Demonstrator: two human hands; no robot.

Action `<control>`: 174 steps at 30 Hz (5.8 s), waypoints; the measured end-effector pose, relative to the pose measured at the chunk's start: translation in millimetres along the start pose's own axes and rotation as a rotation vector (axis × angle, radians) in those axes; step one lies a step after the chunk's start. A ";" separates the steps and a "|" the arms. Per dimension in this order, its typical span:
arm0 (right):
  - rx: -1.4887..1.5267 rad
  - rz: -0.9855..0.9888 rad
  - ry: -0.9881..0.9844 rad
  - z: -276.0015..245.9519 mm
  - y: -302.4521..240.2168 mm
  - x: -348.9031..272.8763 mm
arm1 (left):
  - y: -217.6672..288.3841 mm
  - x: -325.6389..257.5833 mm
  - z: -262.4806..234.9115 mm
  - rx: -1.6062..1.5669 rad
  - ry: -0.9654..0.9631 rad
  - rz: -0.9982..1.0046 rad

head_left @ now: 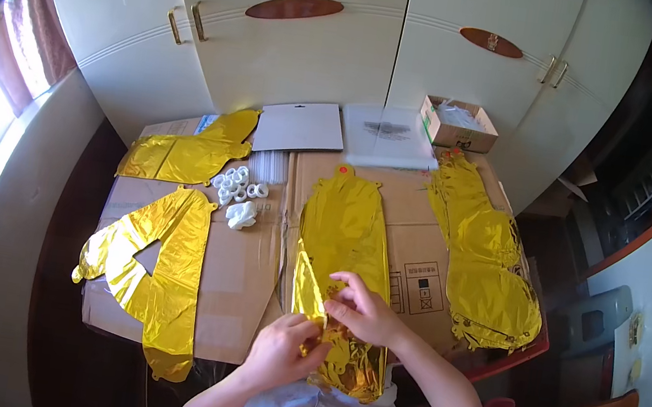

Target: Folding gold Mylar balloons and placing them into cardboard packaging with paper inserts.

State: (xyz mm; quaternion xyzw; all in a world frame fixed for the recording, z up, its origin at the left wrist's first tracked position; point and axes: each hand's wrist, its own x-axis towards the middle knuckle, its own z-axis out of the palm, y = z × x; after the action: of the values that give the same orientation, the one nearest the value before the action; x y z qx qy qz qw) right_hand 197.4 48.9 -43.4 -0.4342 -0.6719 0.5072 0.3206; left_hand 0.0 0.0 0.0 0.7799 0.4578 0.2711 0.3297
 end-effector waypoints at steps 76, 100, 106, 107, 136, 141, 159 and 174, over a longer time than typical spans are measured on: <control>-0.803 -0.128 0.343 -17.5 51.3 160.5 | -76.9 38.7 22.2 0.649 -0.236 0.483; -0.861 -0.409 -0.014 -38.5 34.5 -37.9 | -108.7 97.7 -10.3 0.645 -0.176 0.254; -0.850 -0.412 -0.002 -37.9 37.6 -40.5 | -110.8 110.0 -11.8 0.662 -0.209 0.254; -0.851 -0.415 -0.001 -38.0 36.9 -40.6 | -109.3 111.0 -12.6 0.663 -0.215 0.252; -0.815 -0.517 0.083 -37.3 39.2 -42.7 | -107.0 143.0 -14.2 0.656 -0.297 0.153; -0.802 -0.520 0.073 -37.2 38.9 -42.5 | -115.2 144.4 -12.7 0.681 -0.249 0.206; -0.792 -0.521 0.070 -37.6 39.3 -41.8 | -124.0 169.9 -18.5 0.738 -0.301 0.181; -0.872 -0.416 -0.047 -32.6 18.8 -19.5 | -135.4 184.5 -17.6 0.809 -0.281 0.190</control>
State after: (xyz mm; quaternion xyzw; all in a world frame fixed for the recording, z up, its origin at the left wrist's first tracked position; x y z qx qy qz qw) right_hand 238.8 46.4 -52.1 -0.3728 -0.9016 0.1130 0.1881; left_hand -5.2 218.6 -69.7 0.9142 0.4041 -0.0098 0.0305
